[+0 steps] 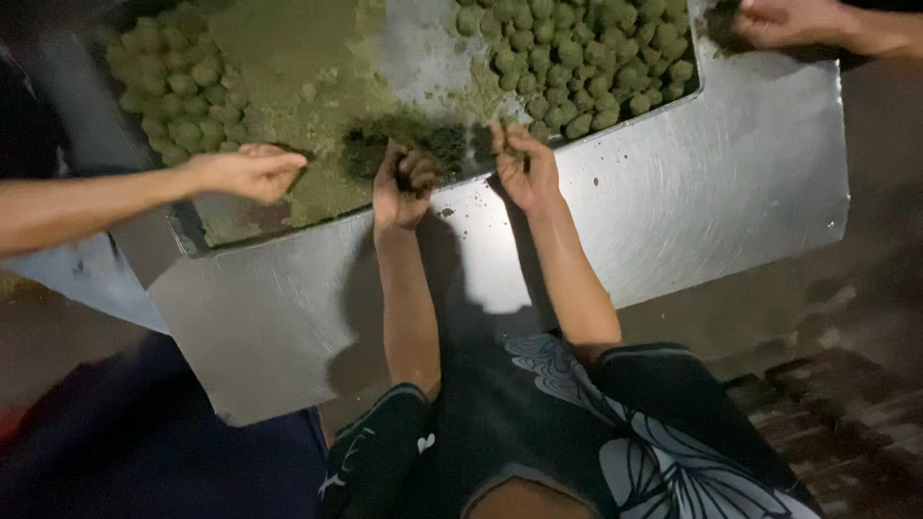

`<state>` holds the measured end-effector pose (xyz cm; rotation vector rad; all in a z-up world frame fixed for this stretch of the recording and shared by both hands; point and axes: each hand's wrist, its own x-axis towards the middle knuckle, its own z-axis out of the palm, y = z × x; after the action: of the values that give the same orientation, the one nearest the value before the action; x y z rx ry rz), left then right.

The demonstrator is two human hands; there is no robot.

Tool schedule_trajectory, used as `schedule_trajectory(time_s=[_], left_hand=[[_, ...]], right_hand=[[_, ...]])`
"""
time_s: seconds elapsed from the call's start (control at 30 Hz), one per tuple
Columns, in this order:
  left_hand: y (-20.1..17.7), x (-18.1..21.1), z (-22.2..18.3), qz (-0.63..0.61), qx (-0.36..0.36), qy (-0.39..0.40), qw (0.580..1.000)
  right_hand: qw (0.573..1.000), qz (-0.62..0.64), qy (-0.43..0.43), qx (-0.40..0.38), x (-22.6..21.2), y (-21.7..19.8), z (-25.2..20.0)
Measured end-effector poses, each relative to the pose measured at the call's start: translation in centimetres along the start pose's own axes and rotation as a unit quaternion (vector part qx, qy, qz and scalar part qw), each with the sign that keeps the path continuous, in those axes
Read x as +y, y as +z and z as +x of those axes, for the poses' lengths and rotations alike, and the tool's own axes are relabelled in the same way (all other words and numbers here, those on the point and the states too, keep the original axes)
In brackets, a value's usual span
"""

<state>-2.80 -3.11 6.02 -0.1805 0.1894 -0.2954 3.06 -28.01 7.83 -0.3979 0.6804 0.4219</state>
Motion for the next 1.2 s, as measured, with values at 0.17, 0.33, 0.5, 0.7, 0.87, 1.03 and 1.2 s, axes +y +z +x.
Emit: schedule_trajectory(time_s=[0.17,0.33,0.5,0.7,0.87,1.03,1.2], left_hand=[[16.7,0.3,1.6,0.093,0.345,0.117,0.927],[24.5,9.9,2.4,-0.396,0.476,-0.032,0.785],[-1.4,1.0,0.1,0.206,0.231,0.202,0.929],[-2.6,-1.2,11.6,0.353,0.415,0.161,0.823],[-1.7,-5.3,25.2,0.495,0.068,0.206,0.841],[-1.5,-3.3,20.4,0.871,0.145,0.241,0.402],[0.5,2.1,7.9,0.973,0.193,0.042,0.116]], right_hand=[[0.994,-0.049,-0.038,-0.087,-2.2,1.1,2.1],[0.997,0.015,-0.035,-0.063,-8.1,8.6,4.8],[0.98,0.121,-0.107,-0.115,-9.7,11.2,2.8],[0.967,0.034,-0.047,-0.248,-5.0,-1.1,-7.5],[0.983,-0.003,-0.1,-0.154,-5.7,-7.9,-10.7],[0.895,-0.422,-0.108,-0.097,-4.3,-3.1,-8.6],[0.368,-0.864,-0.281,-0.2,2.1,5.2,0.9]])
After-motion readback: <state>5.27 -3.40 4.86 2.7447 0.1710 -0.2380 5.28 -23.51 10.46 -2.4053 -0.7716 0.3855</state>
